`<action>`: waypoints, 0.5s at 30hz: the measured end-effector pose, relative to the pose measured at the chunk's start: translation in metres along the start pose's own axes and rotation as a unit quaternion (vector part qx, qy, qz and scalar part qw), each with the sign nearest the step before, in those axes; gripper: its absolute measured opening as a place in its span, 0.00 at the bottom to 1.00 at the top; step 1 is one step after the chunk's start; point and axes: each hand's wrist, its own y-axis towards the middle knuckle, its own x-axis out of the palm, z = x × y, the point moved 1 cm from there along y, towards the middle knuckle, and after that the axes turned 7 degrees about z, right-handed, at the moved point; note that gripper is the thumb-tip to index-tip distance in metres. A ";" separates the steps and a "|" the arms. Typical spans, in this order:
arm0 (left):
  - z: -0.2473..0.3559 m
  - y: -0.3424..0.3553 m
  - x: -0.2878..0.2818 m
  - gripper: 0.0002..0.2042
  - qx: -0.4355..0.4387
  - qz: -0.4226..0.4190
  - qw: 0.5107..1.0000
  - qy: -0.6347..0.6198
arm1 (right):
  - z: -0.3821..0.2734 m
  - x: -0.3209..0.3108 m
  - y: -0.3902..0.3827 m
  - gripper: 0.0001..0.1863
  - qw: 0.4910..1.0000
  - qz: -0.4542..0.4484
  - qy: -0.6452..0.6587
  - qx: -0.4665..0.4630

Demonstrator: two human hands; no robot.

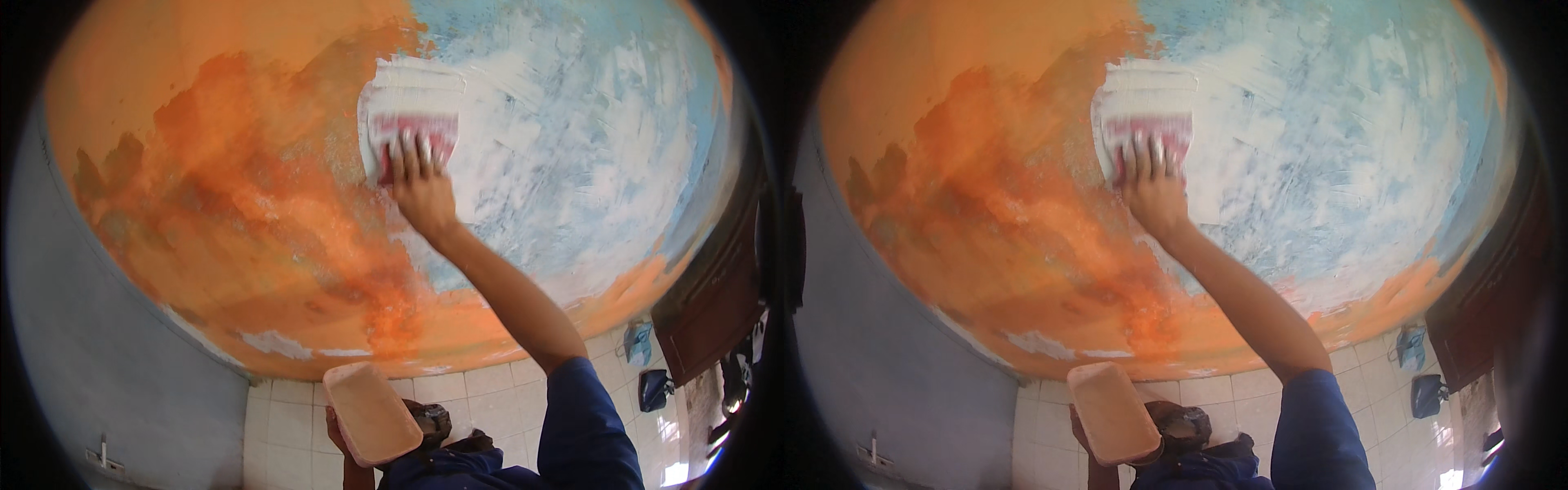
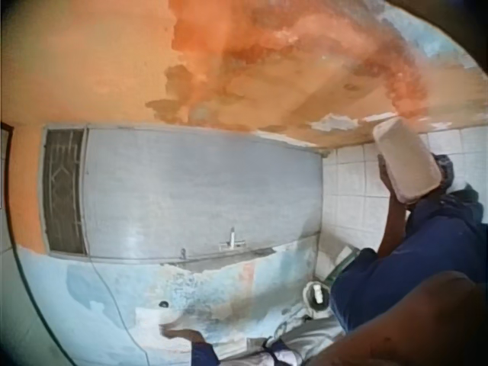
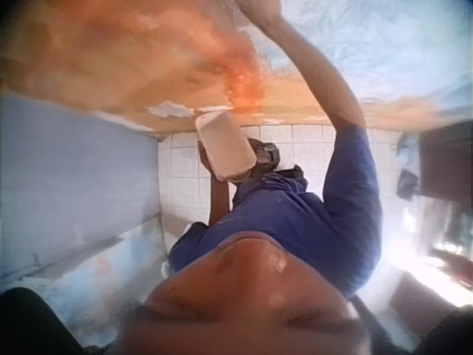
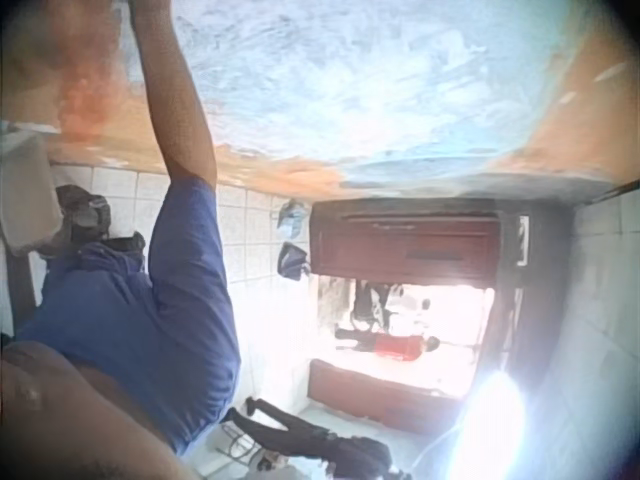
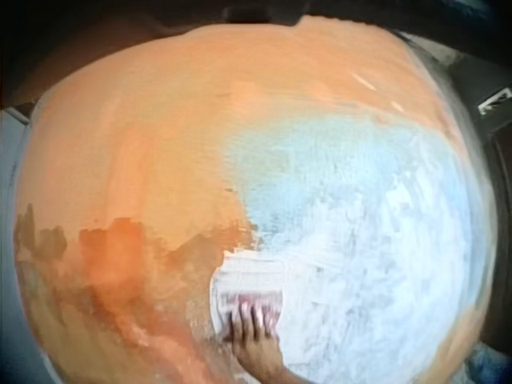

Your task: The person applies a white plaster material to a multi-colored wall using a handheld spreader, periodically scooping more material from a rectangular plastic container.

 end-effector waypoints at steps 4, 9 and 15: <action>-0.007 0.005 -0.006 0.27 0.033 0.021 0.997 0.065 | -0.035 0.012 -0.124 0.24 0.997 -0.081 0.017 0.000; 0.007 0.000 -0.007 0.28 0.032 0.009 0.999 0.026 | -0.047 -0.036 -0.148 0.24 0.970 -0.213 0.116 0.006; 0.010 -0.011 0.001 0.27 0.100 0.046 0.978 0.176 | 0.019 -0.055 0.033 0.32 0.992 0.106 0.057 0.024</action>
